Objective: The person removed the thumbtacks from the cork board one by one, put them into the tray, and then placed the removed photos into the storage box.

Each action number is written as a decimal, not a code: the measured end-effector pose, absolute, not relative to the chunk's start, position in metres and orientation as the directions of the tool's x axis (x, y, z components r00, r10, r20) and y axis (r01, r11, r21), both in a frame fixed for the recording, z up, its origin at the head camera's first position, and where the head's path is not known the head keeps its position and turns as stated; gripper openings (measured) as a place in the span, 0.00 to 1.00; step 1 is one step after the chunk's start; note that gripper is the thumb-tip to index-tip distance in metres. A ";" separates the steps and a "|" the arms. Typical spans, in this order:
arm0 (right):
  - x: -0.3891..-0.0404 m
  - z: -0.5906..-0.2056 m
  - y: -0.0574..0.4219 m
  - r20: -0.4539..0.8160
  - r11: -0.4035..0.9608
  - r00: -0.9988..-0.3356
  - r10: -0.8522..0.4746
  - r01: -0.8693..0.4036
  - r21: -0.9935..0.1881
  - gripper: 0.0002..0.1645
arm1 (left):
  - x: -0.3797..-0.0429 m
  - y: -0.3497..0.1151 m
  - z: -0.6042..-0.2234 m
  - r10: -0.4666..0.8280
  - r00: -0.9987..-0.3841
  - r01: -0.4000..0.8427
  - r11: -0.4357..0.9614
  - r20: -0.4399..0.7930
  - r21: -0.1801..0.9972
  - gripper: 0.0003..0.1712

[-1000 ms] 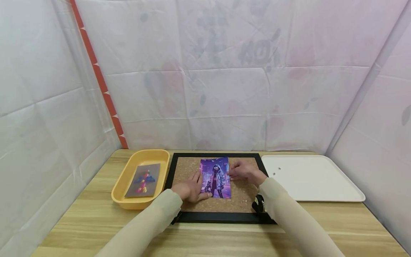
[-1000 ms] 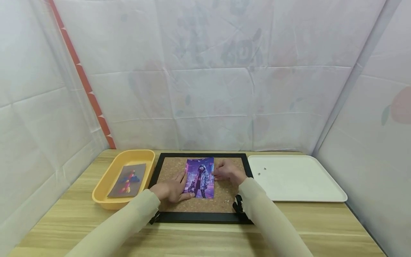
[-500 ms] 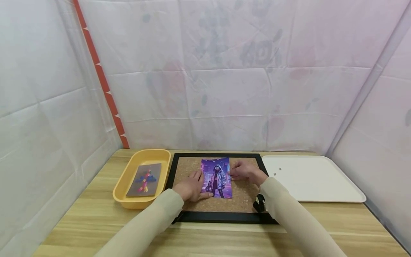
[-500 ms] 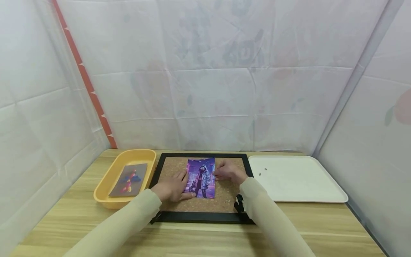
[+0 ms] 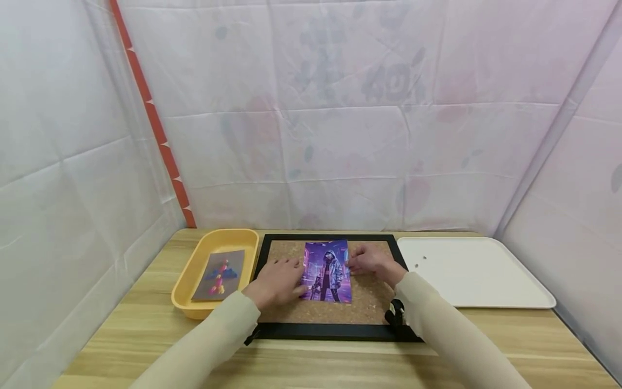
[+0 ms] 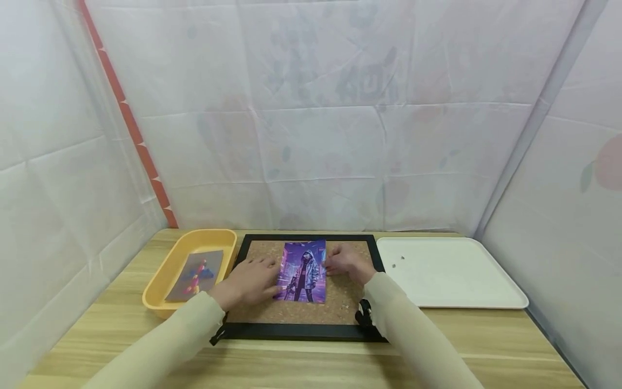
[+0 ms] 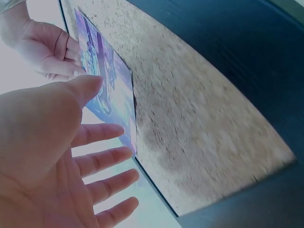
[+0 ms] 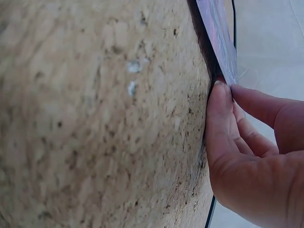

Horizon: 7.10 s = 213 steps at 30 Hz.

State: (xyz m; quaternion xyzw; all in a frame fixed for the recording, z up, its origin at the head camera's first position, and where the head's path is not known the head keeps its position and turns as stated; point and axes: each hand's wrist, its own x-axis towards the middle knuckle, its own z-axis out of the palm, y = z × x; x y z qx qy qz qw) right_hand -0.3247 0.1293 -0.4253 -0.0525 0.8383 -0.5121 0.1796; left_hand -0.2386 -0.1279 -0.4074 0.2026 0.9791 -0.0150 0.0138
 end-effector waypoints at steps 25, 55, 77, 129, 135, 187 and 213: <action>-0.310 -0.396 0.139 -0.201 0.314 -0.913 -0.355 0.086 -0.946 0.12 | -0.229 -0.169 -0.396 0.462 -0.887 0.459 0.886 -0.028 0.071 0.27; -0.306 -0.368 0.121 -0.142 0.293 -0.886 -0.441 0.007 -0.956 0.08 | -0.198 -0.260 -0.387 0.397 -0.917 0.391 0.865 0.047 0.315 0.34; -0.305 -0.354 0.076 -0.128 0.247 -0.882 -0.453 0.014 -0.969 0.10 | -0.185 -0.313 -0.395 0.356 -0.909 0.409 0.865 0.218 0.291 0.41; -0.322 -0.344 0.014 -0.122 0.171 -0.853 -0.508 0.040 -0.985 0.08 | -0.169 -0.340 -0.412 0.226 -0.972 0.232 0.905 0.058 0.356 0.69; -0.325 -0.348 0.008 -0.119 0.165 -0.852 -0.509 0.039 -0.985 0.09 | -0.172 -0.339 -0.411 0.224 -0.974 0.223 0.911 0.038 0.348 0.70; -0.315 -0.383 -0.062 -0.075 0.154 -0.859 -0.506 -0.004 -0.988 0.06 | -0.171 -0.336 -0.413 0.215 -0.976 0.215 0.930 0.032 0.299 0.70; -0.300 -0.397 -0.104 -0.045 0.172 -0.906 -0.421 -0.031 -0.985 0.03 | -0.172 -0.336 -0.410 0.199 -0.980 0.190 0.936 0.001 0.296 0.71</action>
